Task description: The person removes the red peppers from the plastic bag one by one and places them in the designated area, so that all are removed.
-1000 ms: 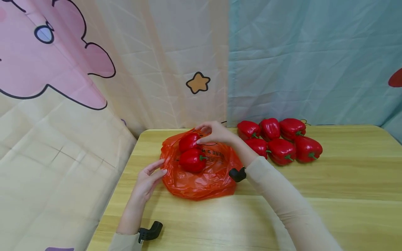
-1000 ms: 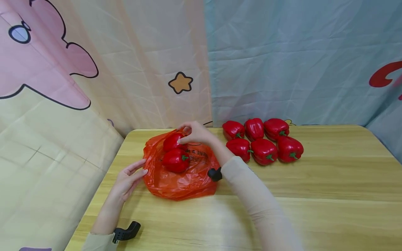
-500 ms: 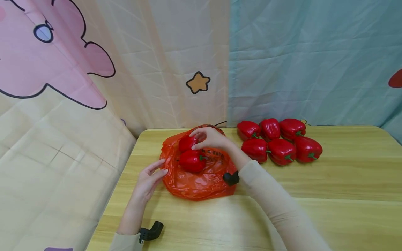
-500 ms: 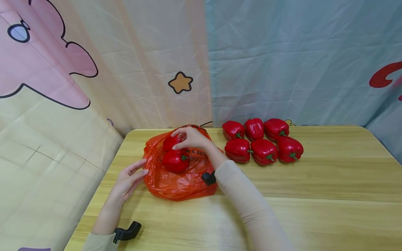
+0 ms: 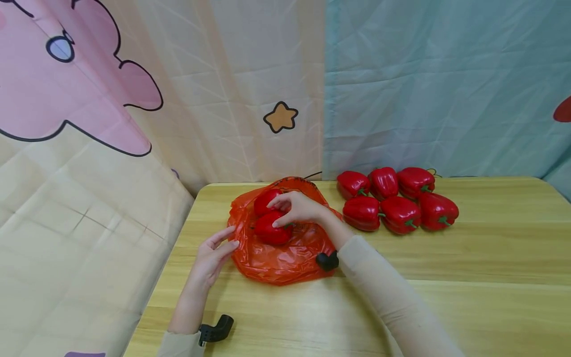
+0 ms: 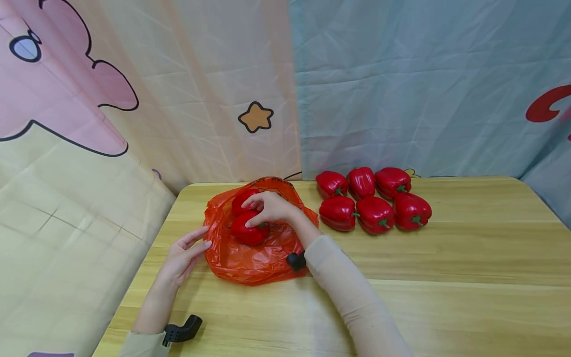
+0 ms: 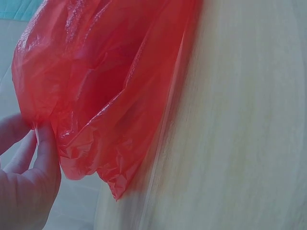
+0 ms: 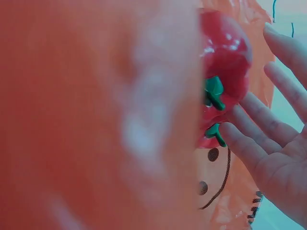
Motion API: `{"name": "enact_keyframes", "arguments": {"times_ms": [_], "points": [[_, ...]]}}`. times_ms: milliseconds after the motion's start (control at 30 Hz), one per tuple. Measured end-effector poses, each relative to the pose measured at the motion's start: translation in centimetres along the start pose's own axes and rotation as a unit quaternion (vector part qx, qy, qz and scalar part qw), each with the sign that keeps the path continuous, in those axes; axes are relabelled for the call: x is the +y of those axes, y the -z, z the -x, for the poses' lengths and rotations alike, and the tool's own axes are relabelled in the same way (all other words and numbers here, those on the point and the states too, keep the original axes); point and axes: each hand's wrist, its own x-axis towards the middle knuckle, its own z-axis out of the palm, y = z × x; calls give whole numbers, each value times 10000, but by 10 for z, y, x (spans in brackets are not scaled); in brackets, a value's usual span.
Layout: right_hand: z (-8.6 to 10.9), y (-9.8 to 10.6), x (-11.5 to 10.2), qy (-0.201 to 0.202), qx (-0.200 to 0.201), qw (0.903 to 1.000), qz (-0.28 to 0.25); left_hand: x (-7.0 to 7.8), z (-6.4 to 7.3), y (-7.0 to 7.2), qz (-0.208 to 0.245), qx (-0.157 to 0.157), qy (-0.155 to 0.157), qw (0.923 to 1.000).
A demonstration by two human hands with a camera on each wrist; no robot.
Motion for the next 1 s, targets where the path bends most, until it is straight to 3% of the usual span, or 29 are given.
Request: {"name": "enact_keyframes", "arguments": {"times_ms": [500, 633, 1000], "points": [[4, -8, 3, -348, -301, 9988, 152, 1, 1, -1, -43, 14, 8, 10000], [5, -10, 5, -442, -217, 9987, 165, 0, 1, -1, -27, 35, 30, 10000], [6, -10, 4, -258, -94, 9993, 248, -1, 1, 0, -40, -13, 19, 10000]]}}
